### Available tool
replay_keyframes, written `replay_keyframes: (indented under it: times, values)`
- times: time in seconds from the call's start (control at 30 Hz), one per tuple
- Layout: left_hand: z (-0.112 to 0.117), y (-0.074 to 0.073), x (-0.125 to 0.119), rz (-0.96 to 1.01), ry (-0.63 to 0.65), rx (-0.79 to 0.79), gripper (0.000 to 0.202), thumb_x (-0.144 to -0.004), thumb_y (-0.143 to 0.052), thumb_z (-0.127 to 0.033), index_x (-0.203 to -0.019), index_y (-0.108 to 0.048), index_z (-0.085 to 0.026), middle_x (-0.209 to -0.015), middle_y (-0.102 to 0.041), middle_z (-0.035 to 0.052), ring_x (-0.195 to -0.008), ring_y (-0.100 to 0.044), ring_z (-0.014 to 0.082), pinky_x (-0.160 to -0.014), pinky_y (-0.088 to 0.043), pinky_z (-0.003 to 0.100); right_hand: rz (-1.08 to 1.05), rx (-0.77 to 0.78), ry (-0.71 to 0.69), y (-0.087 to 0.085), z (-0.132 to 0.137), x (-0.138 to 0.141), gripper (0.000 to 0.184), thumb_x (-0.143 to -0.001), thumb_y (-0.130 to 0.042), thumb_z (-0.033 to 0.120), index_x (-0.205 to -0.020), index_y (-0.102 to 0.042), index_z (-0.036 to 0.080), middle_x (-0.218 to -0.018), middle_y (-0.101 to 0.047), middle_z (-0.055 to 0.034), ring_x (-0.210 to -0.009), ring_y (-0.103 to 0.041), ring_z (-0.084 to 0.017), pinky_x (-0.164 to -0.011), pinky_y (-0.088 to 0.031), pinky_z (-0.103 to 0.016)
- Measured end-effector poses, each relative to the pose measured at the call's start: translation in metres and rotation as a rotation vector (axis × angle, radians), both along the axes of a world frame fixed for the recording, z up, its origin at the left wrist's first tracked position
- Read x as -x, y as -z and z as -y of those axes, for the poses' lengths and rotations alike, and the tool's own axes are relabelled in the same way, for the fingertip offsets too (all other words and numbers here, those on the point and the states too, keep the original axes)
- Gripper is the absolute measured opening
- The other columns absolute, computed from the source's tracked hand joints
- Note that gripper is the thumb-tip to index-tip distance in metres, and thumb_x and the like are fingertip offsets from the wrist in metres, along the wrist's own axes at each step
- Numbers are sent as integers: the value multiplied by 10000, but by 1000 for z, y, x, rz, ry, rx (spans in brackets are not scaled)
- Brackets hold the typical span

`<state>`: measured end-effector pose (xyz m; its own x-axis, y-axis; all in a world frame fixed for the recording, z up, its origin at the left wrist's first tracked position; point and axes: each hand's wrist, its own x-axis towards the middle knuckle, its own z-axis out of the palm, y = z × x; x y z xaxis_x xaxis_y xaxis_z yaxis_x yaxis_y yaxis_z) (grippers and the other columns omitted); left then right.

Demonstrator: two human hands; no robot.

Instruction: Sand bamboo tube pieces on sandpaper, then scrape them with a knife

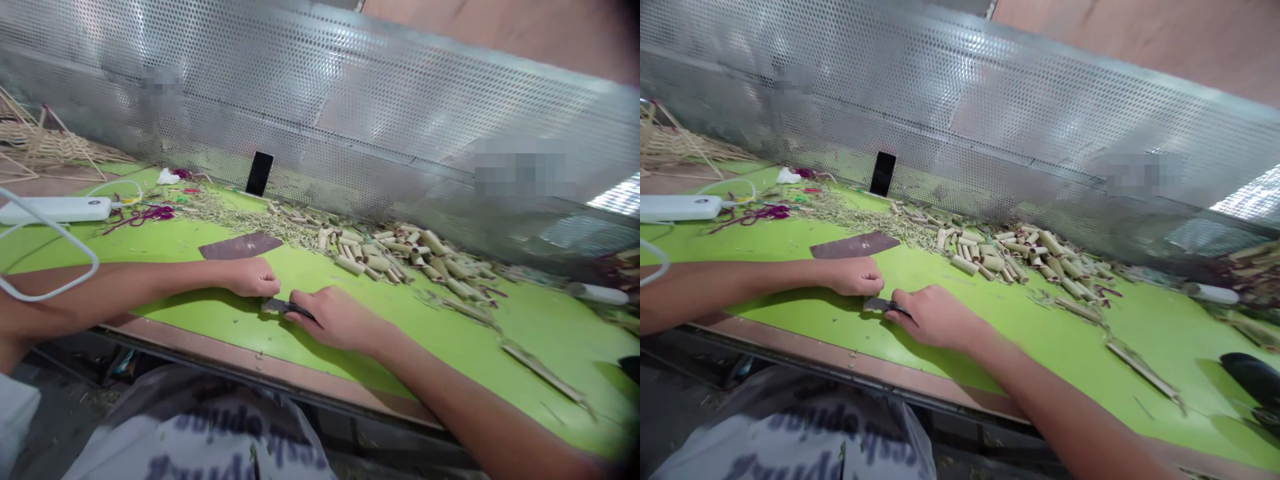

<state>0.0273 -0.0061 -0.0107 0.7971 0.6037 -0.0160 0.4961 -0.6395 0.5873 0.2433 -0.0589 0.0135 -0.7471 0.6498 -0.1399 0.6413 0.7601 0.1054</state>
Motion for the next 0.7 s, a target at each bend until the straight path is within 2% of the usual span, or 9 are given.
replay_keyframes:
  times: [0.37, 0.7]
  values:
    - [-1, 1, -2, 17, 10, -8, 345, -800, -434, -312, -519, -258, -217, -532, -198, -39, -500, -204, 115, -508, -157, 309, -17, 3, -60, 0, -2, 1, 305, -1047, -417, 401, -945, -607, 185, -684, -665, -44, -544, -519, -164, -552, -206, -299]
    - [-2, 0, -4, 0, 10, 12, 338, -800, -435, -309, -521, -267, -218, -534, -197, -41, -504, -205, 112, -510, -170, 306, 47, -17, -42, -5, 2, 2, 336, -1059, -392, 414, -975, -621, 183, -693, -694, -56, -556, -551, -182, -544, -181, -313]
